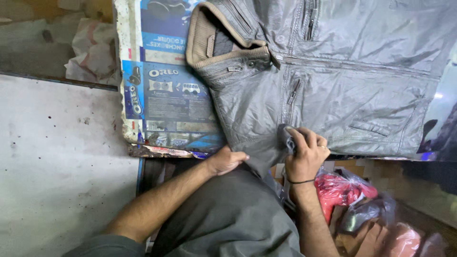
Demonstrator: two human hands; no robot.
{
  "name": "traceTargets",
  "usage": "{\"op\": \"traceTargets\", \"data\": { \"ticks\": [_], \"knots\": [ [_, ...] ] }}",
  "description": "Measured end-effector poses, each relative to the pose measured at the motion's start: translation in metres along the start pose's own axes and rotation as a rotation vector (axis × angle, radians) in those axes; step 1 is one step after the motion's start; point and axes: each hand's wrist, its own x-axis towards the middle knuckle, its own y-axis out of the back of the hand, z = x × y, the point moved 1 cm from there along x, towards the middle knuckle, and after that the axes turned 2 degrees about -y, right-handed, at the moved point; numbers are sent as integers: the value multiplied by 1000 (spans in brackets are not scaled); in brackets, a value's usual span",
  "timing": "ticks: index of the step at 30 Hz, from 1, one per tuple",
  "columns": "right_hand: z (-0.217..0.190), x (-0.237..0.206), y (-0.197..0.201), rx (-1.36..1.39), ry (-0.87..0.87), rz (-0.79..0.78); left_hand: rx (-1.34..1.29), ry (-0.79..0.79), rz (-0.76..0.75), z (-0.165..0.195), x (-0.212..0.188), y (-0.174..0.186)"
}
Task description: The person wipes a gray jacket laid on a work table using a small sponge, working over the front panels, pockets and collar area. They briefly pick up a dark bottle from the table and set it back down, then resume wiping different sections of the jacket, turning and repositioning it as they go.
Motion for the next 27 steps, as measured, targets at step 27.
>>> {"op": "traceTargets", "data": {
  "ticks": [27],
  "knots": [
    [25,-2,-1,-5,101,-71,75,57,-54,8,-3,6]
  ]
}}
